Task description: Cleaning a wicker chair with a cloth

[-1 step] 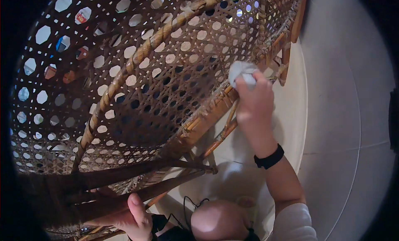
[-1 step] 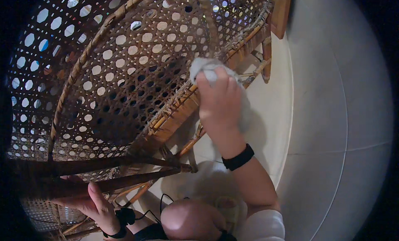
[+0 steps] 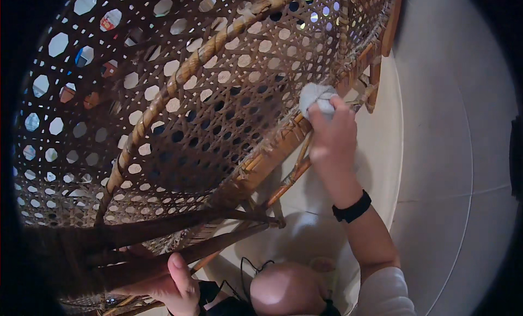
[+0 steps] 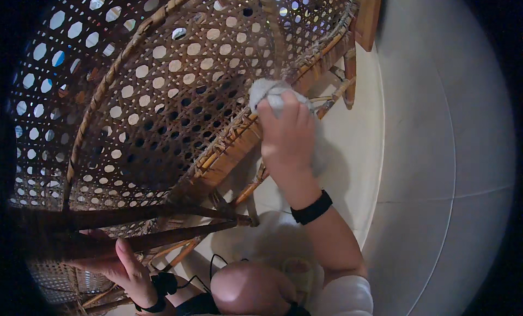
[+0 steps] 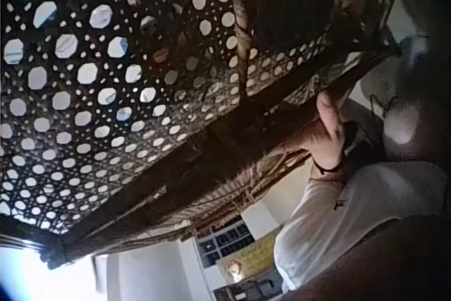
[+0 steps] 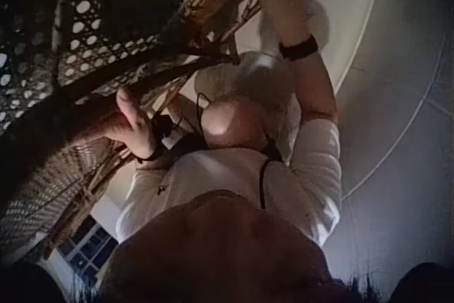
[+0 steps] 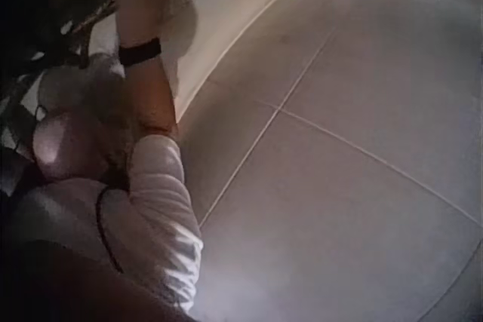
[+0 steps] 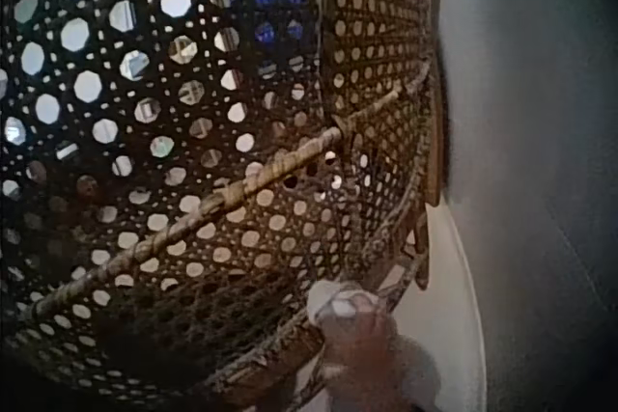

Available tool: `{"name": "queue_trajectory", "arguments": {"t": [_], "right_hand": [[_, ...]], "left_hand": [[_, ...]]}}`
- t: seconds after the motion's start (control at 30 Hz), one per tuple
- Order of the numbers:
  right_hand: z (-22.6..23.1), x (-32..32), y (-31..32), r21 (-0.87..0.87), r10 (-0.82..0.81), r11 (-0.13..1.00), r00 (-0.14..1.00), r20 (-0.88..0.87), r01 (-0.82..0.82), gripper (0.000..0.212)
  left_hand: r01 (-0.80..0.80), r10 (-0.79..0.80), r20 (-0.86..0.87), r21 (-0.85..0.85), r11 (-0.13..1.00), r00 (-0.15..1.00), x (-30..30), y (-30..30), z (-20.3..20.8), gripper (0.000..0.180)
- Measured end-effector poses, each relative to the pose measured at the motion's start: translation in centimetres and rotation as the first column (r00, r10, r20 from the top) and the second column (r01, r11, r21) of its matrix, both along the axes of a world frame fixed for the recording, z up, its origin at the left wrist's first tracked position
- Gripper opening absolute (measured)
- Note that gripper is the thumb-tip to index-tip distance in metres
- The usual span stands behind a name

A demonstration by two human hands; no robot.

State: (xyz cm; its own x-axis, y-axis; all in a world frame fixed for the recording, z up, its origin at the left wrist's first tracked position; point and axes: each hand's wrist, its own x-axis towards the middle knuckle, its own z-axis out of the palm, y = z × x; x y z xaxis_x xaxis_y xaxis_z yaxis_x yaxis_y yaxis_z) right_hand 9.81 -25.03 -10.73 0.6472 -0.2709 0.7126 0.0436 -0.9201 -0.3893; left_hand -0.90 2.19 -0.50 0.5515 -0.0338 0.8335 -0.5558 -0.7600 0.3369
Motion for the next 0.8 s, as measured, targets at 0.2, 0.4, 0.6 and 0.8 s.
{"name": "queue_trajectory", "arguments": {"t": [0.2,0.4,0.6,0.8], "right_hand": [[2.1,-0.3,0.2,0.312,0.139,0.934,0.982,0.126,-0.173,0.041],[8.3,2.2,2.8,0.254,0.215,0.919,0.924,0.316,-0.301,0.033],[5.3,-0.1,7.8,0.122,0.399,0.896,0.895,0.197,-0.426,0.024],[2.2,-3.0,8.1,0.021,0.662,0.749,0.749,0.019,-0.662,0.020]], "left_hand": [[-0.020,0.020,-0.058,0.000,1.000,0.998,-0.4,-0.7,0.3,0.085],[-0.044,0.037,-0.127,-0.051,0.998,0.991,-0.5,-0.3,-0.6,0.091],[-0.116,0.102,-0.168,-0.076,0.990,0.980,-1.5,0.6,-0.6,0.097],[-0.116,0.103,-0.216,-0.049,0.992,0.971,-1.6,0.0,-0.3,0.101]]}}
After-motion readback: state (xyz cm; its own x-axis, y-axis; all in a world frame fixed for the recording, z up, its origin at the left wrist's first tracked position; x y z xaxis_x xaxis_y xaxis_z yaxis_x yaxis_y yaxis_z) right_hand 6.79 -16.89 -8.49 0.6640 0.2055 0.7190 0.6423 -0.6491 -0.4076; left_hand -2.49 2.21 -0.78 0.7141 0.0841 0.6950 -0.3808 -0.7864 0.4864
